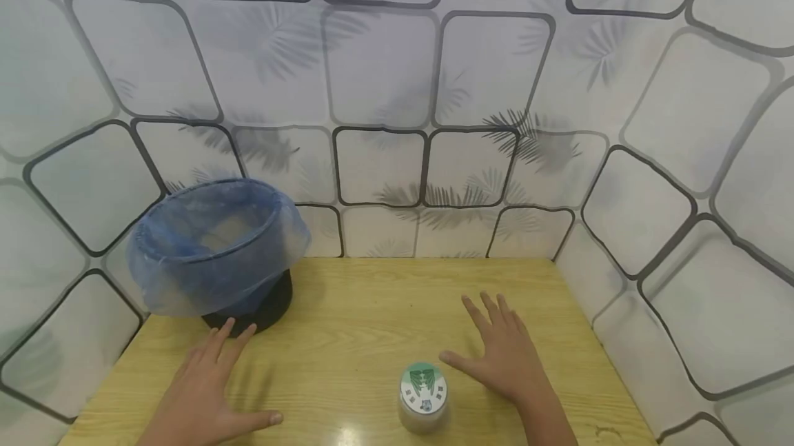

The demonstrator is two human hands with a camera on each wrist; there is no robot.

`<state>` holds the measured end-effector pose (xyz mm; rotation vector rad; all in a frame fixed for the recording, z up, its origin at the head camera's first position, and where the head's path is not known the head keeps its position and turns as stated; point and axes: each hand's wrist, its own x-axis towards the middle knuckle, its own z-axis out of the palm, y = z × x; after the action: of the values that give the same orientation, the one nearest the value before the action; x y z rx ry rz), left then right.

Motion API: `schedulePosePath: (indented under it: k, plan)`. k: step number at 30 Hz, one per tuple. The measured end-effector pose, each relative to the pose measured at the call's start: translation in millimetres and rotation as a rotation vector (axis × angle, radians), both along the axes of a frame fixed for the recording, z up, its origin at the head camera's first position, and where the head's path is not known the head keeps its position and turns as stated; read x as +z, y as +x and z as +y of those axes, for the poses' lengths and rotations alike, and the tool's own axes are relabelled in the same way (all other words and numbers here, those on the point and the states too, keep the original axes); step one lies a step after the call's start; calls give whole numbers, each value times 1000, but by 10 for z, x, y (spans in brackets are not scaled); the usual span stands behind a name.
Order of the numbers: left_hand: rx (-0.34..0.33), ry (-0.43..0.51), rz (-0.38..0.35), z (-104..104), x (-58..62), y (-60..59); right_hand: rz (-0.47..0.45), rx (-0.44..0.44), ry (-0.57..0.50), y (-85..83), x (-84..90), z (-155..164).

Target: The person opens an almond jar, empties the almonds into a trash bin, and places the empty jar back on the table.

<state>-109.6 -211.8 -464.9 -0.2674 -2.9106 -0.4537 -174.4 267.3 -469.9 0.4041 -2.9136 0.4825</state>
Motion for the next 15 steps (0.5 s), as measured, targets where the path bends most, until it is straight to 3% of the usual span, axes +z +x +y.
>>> schedulePosePath:
  k: [3,9,15]
  plan:
    - [-12,21,-44,0,6,-23,-3,-15,-2,-11,10,-6]
    - [-20,65,-213,-11,-4,-84,-33,-23,13,-21,20,-9]
    - [-9,65,-219,-5,-31,-90,-44,-23,8,-39,2,-2]
